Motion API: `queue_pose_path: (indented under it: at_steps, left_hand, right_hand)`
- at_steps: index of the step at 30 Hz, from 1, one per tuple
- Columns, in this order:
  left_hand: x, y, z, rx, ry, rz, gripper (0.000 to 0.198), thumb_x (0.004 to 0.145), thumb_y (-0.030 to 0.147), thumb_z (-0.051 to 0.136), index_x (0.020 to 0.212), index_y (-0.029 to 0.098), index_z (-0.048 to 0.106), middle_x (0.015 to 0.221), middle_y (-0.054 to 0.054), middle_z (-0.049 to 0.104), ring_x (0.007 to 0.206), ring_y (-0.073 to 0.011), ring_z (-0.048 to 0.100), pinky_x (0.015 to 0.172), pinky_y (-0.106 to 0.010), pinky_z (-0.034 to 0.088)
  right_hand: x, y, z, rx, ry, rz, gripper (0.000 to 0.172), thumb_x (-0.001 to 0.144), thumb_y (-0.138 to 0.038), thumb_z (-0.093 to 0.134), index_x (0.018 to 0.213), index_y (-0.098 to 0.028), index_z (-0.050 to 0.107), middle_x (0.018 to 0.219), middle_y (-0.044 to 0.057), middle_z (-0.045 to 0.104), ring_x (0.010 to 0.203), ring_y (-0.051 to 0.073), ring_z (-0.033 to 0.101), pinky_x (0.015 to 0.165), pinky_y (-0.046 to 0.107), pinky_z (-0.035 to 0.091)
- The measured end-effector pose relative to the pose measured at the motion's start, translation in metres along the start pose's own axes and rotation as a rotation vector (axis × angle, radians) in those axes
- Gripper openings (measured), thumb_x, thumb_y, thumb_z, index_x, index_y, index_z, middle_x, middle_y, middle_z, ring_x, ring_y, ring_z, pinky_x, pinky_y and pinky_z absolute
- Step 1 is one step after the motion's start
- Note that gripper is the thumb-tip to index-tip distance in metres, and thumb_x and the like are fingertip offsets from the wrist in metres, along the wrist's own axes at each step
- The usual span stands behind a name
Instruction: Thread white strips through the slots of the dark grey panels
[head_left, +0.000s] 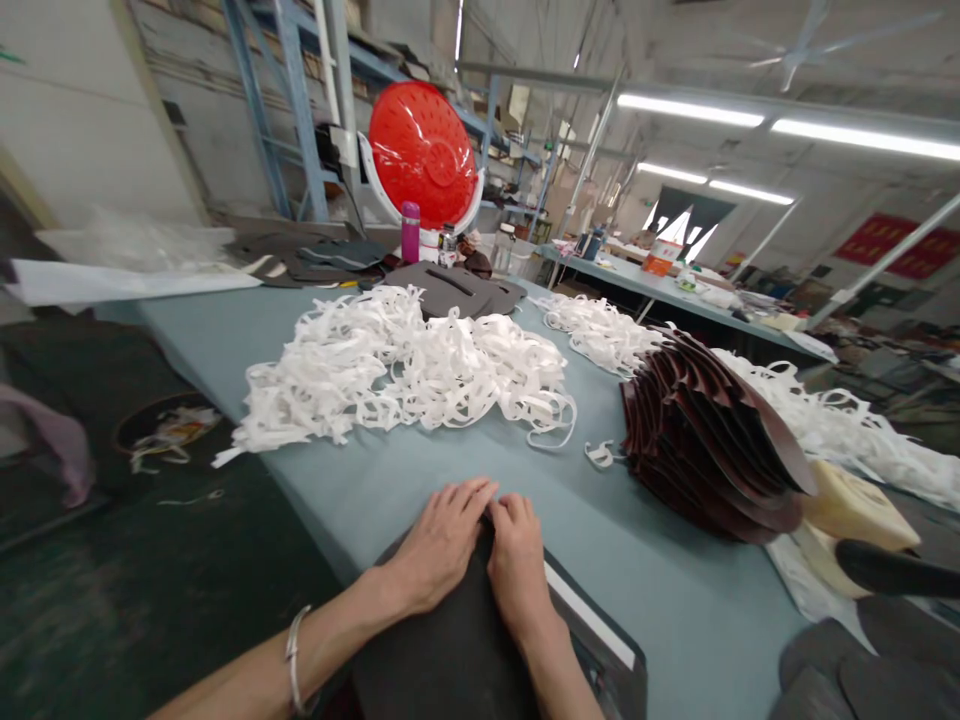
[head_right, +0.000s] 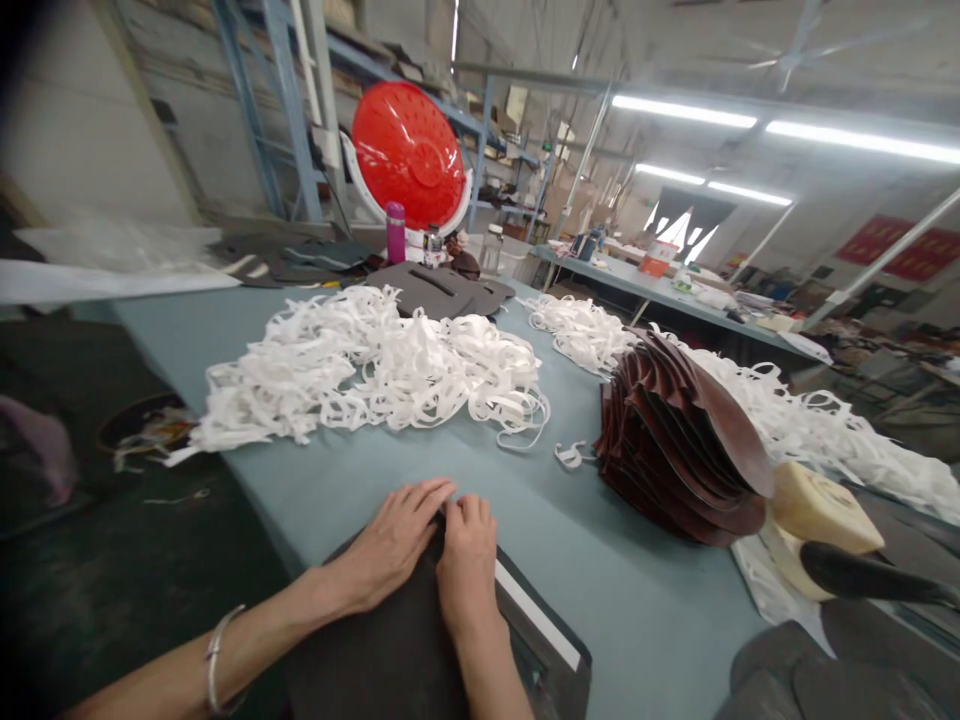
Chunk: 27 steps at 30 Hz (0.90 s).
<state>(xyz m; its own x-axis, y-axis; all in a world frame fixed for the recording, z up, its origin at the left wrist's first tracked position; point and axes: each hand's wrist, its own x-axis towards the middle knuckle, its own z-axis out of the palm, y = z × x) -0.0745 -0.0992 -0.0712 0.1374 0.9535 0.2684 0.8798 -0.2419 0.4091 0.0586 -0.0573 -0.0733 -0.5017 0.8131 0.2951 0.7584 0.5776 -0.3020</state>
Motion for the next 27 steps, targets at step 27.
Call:
queue_pose_path:
  at_steps: [27]
  left_hand:
    - [-0.001,0.005,0.004,0.116,-0.007,0.243,0.040,0.088,0.007,0.037,0.122,0.020,0.055,0.122,-0.007,0.058,0.116,-0.0205,0.050,0.099,-0.038,0.036]
  right_hand:
    - [-0.099,0.070,-0.068,-0.156,-0.011,0.001,0.033,0.080,0.001,0.037,0.100,-0.015,0.058,0.092,0.008,0.059,0.087,0.021,0.050,0.075,0.034,0.043]
